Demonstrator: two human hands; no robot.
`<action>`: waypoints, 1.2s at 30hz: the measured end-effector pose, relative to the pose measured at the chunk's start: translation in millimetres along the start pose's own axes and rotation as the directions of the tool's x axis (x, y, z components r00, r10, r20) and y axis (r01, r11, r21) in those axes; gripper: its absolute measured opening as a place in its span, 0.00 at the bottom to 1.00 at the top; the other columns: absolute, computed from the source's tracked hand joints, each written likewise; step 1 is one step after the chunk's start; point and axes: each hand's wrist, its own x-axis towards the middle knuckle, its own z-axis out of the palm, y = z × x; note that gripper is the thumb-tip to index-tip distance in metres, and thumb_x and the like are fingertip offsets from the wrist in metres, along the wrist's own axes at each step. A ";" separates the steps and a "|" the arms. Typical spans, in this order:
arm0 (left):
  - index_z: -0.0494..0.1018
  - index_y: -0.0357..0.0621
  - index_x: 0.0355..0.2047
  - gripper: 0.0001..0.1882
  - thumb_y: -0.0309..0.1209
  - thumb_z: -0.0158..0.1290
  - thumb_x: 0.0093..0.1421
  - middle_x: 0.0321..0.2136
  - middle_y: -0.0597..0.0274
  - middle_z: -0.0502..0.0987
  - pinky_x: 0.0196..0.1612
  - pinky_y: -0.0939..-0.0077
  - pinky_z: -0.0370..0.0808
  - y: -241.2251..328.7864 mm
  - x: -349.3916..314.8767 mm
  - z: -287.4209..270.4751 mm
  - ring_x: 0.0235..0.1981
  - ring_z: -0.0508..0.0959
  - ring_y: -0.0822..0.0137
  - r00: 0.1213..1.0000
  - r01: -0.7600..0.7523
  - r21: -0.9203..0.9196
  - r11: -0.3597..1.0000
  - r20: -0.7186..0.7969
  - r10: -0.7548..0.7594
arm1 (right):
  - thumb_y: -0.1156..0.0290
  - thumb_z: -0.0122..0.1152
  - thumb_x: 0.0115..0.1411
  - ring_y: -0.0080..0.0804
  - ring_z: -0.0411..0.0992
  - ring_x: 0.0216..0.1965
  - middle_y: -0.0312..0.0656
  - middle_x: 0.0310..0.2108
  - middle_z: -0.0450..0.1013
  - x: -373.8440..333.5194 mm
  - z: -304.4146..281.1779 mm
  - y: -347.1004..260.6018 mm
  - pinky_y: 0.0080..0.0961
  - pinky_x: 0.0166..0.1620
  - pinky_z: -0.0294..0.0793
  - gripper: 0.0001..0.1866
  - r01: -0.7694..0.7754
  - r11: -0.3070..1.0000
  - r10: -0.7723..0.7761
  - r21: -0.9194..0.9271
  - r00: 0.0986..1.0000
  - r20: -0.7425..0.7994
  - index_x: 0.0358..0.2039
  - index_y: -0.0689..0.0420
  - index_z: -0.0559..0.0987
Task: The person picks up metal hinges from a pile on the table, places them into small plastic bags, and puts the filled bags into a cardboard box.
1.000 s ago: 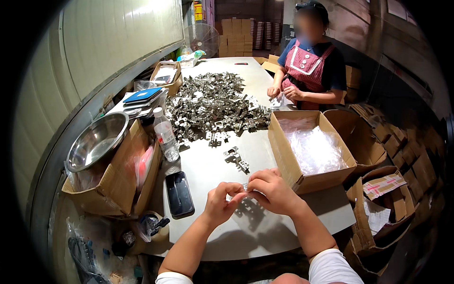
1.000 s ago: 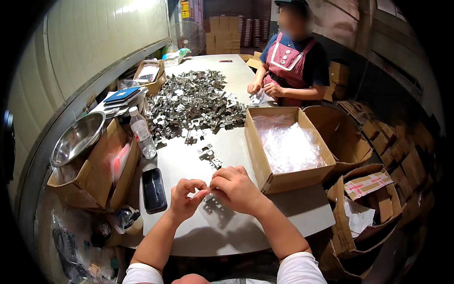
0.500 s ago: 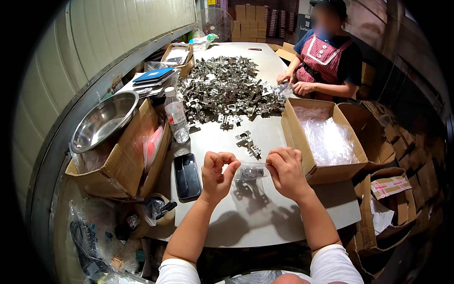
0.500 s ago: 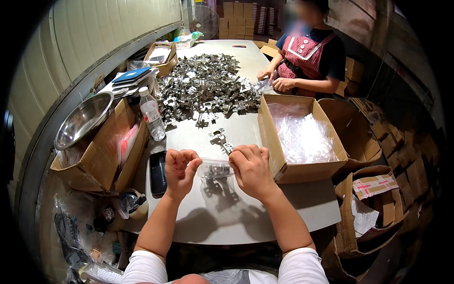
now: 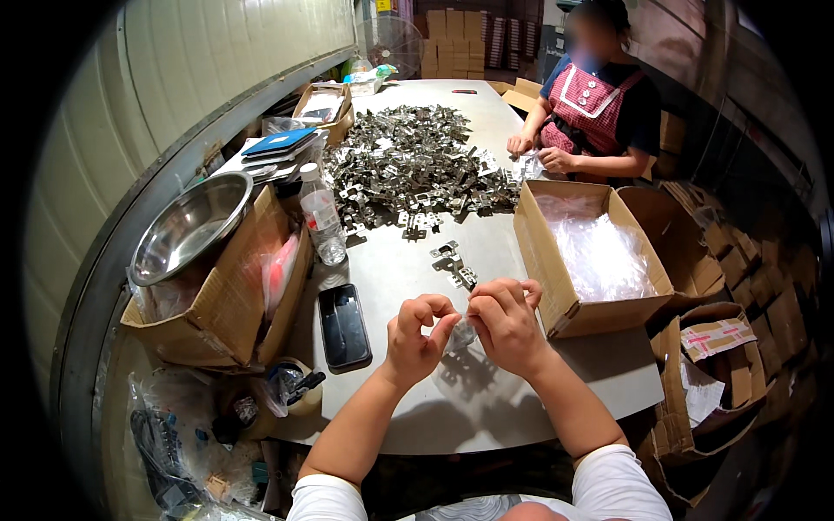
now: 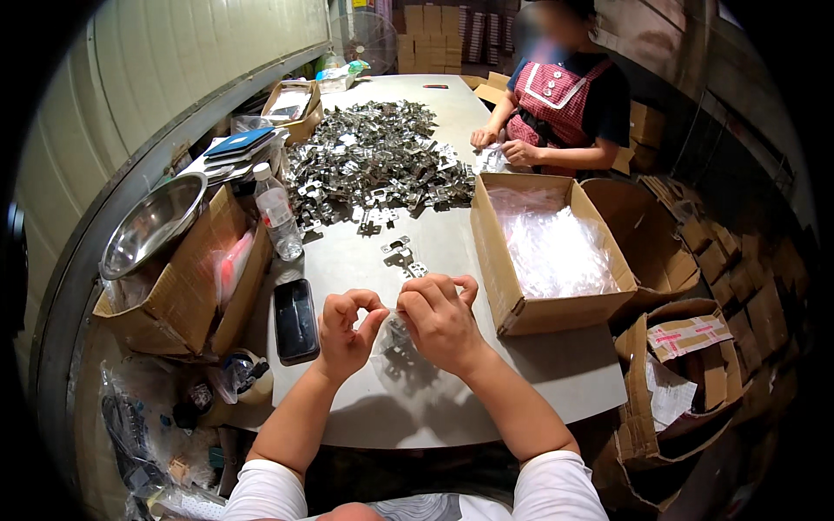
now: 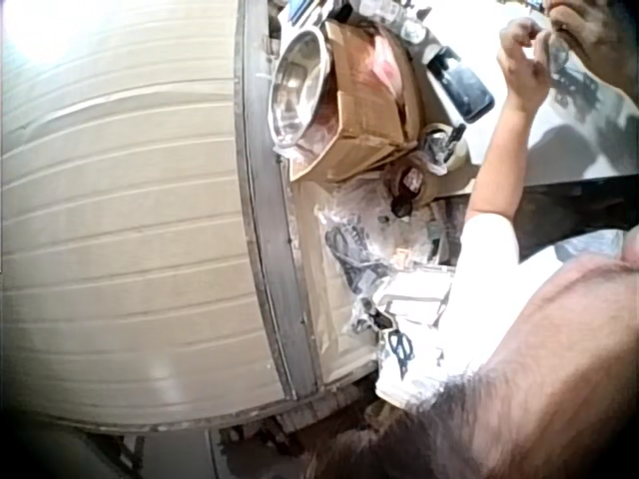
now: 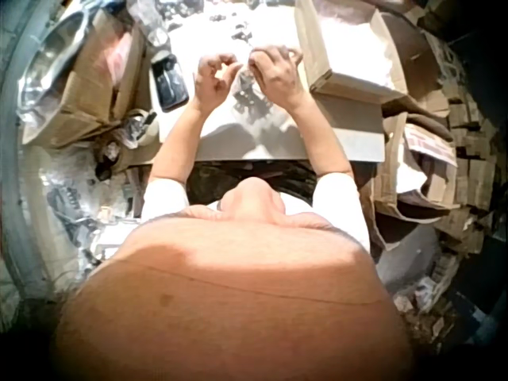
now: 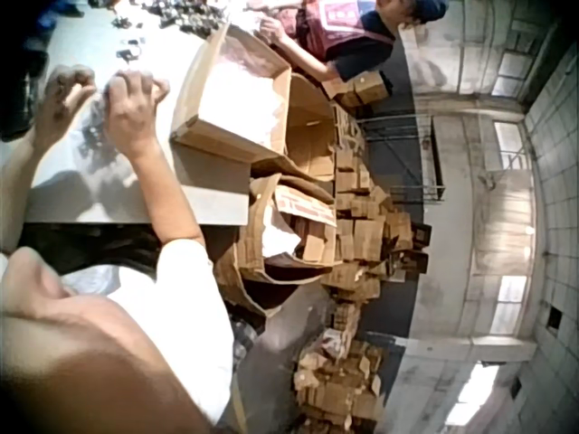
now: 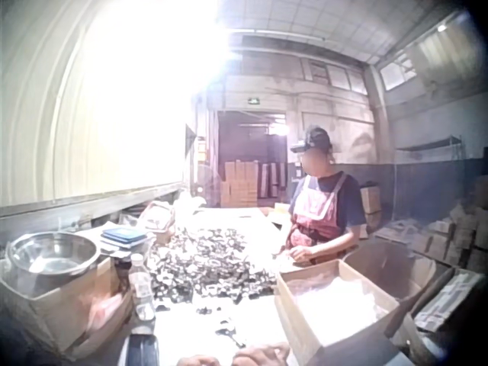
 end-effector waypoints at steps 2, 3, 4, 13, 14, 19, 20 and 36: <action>0.54 0.42 0.30 0.20 0.17 0.58 0.54 0.26 0.52 0.76 0.28 0.80 0.73 -2.4 0.7 -1.6 0.24 0.76 0.67 0.999 0.023 -0.011 1.000 -0.043 -0.023 | 0.74 0.60 0.52 0.32 0.66 0.43 0.33 0.37 0.70 0.5 -1.8 3.2 0.38 0.46 0.51 0.07 -0.014 1.000 0.014 -0.018 1.000 -0.006 0.31 0.51 0.72; 0.54 0.42 0.30 0.20 0.17 0.58 0.54 0.26 0.52 0.76 0.28 0.80 0.73 -3.4 1.1 -3.2 0.24 0.76 0.67 0.999 0.023 -0.009 1.000 -0.043 -0.023 | 0.74 0.60 0.52 0.32 0.65 0.43 0.33 0.37 0.69 0.5 -2.4 5.1 0.38 0.46 0.51 0.07 -0.030 0.999 0.029 -0.036 1.000 -0.011 0.32 0.51 0.72; 0.54 0.43 0.29 0.20 0.17 0.57 0.54 0.26 0.52 0.76 0.29 0.80 0.73 -4.4 1.5 -5.3 0.24 0.75 0.68 0.997 0.049 -0.017 0.999 -0.061 -0.049 | 0.74 0.60 0.52 0.32 0.65 0.43 0.33 0.37 0.69 0.4 -2.3 6.5 0.38 0.46 0.51 0.07 -0.029 0.999 0.029 -0.034 1.000 -0.012 0.32 0.51 0.72; 0.51 0.44 0.31 0.20 0.15 0.53 0.58 0.32 0.54 0.72 0.36 0.83 0.69 -10.7 2.0 -17.4 0.30 0.71 0.72 0.966 0.159 -0.294 0.943 -0.151 -0.210 | 0.75 0.58 0.53 0.35 0.63 0.45 0.35 0.38 0.69 -1.3 -5.3 17.2 0.37 0.48 0.51 0.06 -0.127 0.991 0.125 -0.048 0.992 -0.034 0.31 0.52 0.71; 0.51 0.44 0.31 0.20 0.15 0.53 0.58 0.32 0.54 0.72 0.36 0.83 0.69 -10.5 2.7 -17.8 0.30 0.71 0.72 0.967 0.156 -0.296 0.942 -0.148 -0.207 | 0.75 0.58 0.53 0.35 0.63 0.45 0.36 0.38 0.69 -0.9 -6.5 17.1 0.37 0.48 0.51 0.06 -0.132 0.990 0.131 -0.048 0.991 -0.037 0.31 0.52 0.71; 0.51 0.46 0.31 0.19 0.17 0.53 0.59 0.32 0.56 0.72 0.36 0.85 0.70 -8.1 6.8 -18.1 0.29 0.70 0.76 0.941 0.155 -0.352 0.923 -0.231 -0.246 | 0.75 0.58 0.52 0.34 0.64 0.45 0.36 0.37 0.69 -3.2 -11.3 21.9 0.36 0.47 0.51 0.06 -0.175 0.983 0.171 -0.056 0.983 -0.061 0.30 0.51 0.72; 0.51 0.46 0.31 0.19 0.17 0.53 0.59 0.32 0.56 0.72 0.36 0.85 0.70 -8.2 8.3 -16.2 0.30 0.70 0.76 0.926 0.171 -0.401 0.900 -0.248 -0.286 | 0.75 0.58 0.51 0.33 0.65 0.44 0.35 0.37 0.69 -3.5 -14.2 23.3 0.36 0.46 0.51 0.06 -0.192 0.980 0.188 -0.052 0.979 -0.072 0.30 0.51 0.72; 0.62 0.42 0.42 0.15 0.23 0.55 0.58 0.28 0.61 0.73 0.31 0.78 0.72 -52.2 -31.3 18.9 0.26 0.73 0.71 0.976 0.195 0.088 0.977 0.079 -0.202 | 0.68 0.46 0.67 0.15 0.64 0.19 0.32 0.22 0.68 11.1 -200.2 178.6 0.14 0.21 0.64 0.05 -0.606 0.527 0.850 0.596 0.353 -0.392 0.35 0.54 0.69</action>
